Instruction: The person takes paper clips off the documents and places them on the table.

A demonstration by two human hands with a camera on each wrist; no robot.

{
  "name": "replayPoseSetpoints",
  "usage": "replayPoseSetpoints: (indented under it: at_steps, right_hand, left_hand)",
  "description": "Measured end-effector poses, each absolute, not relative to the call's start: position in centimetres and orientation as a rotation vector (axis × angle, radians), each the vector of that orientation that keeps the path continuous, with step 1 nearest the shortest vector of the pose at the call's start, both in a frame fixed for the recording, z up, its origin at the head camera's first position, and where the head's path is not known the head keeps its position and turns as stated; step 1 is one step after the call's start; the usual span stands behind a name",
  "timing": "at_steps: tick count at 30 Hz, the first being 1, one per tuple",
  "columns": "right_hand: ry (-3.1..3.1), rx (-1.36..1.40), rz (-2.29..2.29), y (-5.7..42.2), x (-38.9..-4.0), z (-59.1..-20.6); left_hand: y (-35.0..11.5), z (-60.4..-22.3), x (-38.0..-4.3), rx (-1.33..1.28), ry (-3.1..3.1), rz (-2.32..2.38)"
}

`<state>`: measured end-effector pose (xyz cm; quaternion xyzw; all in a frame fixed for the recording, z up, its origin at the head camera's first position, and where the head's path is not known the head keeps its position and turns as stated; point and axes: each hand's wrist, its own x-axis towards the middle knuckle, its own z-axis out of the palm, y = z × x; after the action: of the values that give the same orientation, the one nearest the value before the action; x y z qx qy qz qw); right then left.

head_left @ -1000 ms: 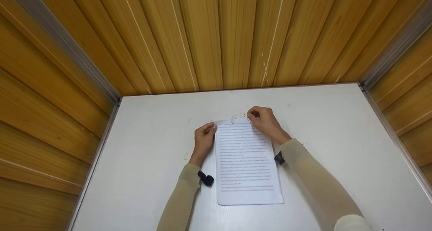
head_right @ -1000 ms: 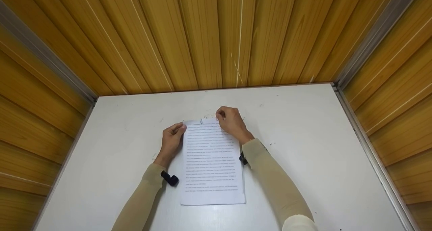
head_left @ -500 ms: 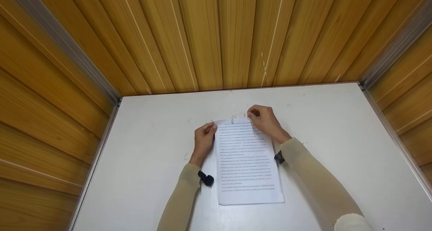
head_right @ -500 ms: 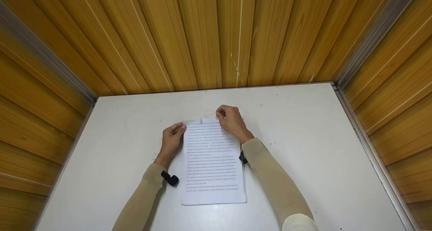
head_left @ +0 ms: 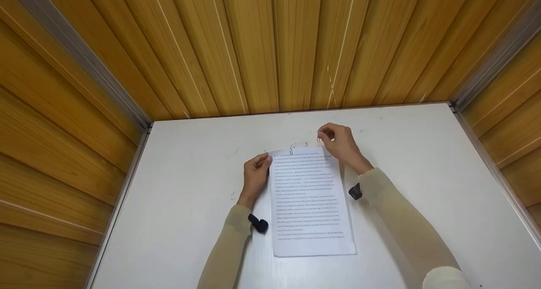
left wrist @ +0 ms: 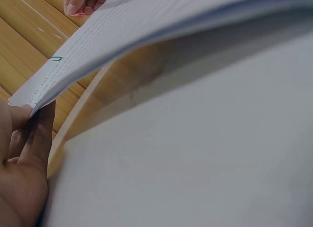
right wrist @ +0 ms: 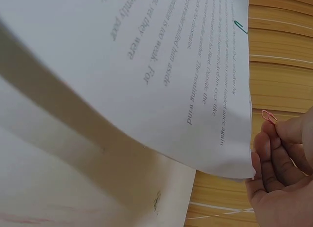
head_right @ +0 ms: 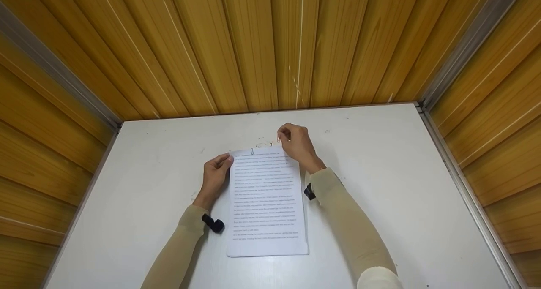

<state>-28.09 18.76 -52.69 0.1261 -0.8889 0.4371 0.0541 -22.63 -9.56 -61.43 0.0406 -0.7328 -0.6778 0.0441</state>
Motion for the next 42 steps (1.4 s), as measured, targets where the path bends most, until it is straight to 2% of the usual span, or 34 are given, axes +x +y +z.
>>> replayPoseSetpoints:
  at_steps: [24,42]
  right_hand:
    - [-2.656,0.266,1.316,23.1,-27.7,-52.2]
    - [-2.746,0.190,1.287,27.0,-26.6,-53.8]
  left_hand:
    - [-9.3,-61.1,-22.4,0.176,-2.238,-2.066]
    - [-9.6,-61.4,-22.3,0.188,-2.236,-2.094]
